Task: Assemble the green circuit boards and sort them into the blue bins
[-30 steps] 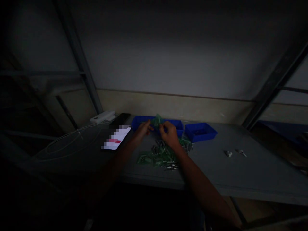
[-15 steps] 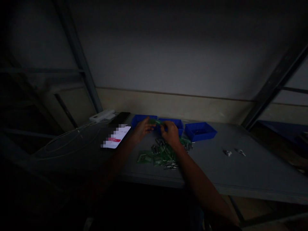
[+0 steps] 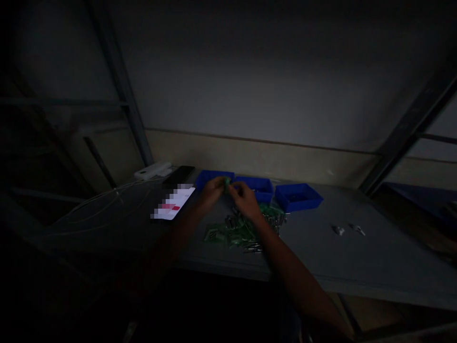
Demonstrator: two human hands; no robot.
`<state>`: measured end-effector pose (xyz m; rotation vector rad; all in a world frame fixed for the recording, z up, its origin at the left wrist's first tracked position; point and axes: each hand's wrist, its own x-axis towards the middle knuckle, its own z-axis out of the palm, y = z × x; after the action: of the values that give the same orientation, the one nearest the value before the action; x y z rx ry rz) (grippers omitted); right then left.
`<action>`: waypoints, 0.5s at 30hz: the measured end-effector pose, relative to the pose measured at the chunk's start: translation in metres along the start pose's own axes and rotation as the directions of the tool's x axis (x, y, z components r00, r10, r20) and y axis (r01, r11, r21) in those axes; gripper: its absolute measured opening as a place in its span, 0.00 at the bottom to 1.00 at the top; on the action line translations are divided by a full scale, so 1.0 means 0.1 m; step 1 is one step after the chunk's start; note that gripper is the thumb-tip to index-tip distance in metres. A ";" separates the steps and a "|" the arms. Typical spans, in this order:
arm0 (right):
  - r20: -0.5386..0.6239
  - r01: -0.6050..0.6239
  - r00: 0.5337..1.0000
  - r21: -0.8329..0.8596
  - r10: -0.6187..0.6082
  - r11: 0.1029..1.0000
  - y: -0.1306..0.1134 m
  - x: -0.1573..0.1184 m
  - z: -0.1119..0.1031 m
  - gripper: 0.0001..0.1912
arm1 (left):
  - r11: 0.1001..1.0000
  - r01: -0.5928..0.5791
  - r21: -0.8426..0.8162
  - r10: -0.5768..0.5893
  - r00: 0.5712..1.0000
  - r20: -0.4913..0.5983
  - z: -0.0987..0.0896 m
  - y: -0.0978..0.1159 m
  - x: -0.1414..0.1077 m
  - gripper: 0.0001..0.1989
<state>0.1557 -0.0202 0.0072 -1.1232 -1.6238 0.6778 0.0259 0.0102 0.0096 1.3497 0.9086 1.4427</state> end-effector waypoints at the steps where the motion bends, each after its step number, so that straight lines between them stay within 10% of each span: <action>1: 0.006 -0.028 1.000 0.021 0.028 0.999 0.00 0.00 0.02 0.23 | 0.999 -0.039 0.023 0.039 0.999 -0.011 0.00 0.01 -0.01 0.08; 7: 0.081 -0.164 0.985 0.179 0.152 0.970 0.06 0.02 0.06 0.26 | 0.992 -0.109 -0.055 0.110 0.994 0.002 0.02 0.05 -0.04 0.10; 15: -0.029 -0.091 0.994 0.238 0.101 0.967 0.10 0.08 -0.04 0.14 | 0.972 0.128 -0.196 -0.121 0.991 0.048 0.00 0.05 -0.02 0.11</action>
<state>0.1626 -0.0093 0.0034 -1.0380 -1.4185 0.8819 0.0252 0.0065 0.0133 1.1463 0.7898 1.3700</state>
